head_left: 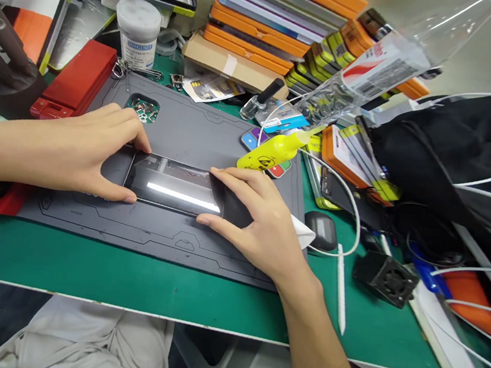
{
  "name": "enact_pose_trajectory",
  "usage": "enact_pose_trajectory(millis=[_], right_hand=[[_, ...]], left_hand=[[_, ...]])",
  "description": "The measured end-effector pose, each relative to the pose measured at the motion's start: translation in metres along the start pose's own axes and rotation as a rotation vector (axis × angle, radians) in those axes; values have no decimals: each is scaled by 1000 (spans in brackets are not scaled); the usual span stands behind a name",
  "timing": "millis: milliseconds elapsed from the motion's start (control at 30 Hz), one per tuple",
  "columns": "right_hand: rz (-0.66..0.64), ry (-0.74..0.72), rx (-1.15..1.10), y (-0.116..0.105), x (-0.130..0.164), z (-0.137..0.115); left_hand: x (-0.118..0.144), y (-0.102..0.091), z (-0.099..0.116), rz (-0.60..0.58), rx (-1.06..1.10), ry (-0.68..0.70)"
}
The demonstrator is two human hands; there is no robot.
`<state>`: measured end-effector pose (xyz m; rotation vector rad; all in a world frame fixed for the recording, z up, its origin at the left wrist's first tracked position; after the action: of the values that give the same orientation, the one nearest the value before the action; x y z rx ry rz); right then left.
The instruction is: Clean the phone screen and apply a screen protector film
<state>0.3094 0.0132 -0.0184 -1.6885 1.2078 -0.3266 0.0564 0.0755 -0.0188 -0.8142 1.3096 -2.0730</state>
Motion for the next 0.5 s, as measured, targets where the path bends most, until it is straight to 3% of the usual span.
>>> enact_pose_trajectory(millis=[267, 500], right_hand=[[-66, 52, -15, 0, -1, 4], [-39, 32, -44, -1, -2, 3]], left_hand=[[-9, -4, 1, 32, 35, -48], [-9, -4, 3, 18, 24, -61]])
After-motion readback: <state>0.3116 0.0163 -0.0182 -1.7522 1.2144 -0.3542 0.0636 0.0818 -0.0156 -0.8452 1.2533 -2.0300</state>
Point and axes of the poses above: each hand's wrist, its own x-axis away from the middle knuckle, its own y-axis out of the palm, z = x × y, the point moved 10 cm from there along -x, towards the middle knuckle, and after that the axes turned 4 degrees about -z, right-handed, at the moved point
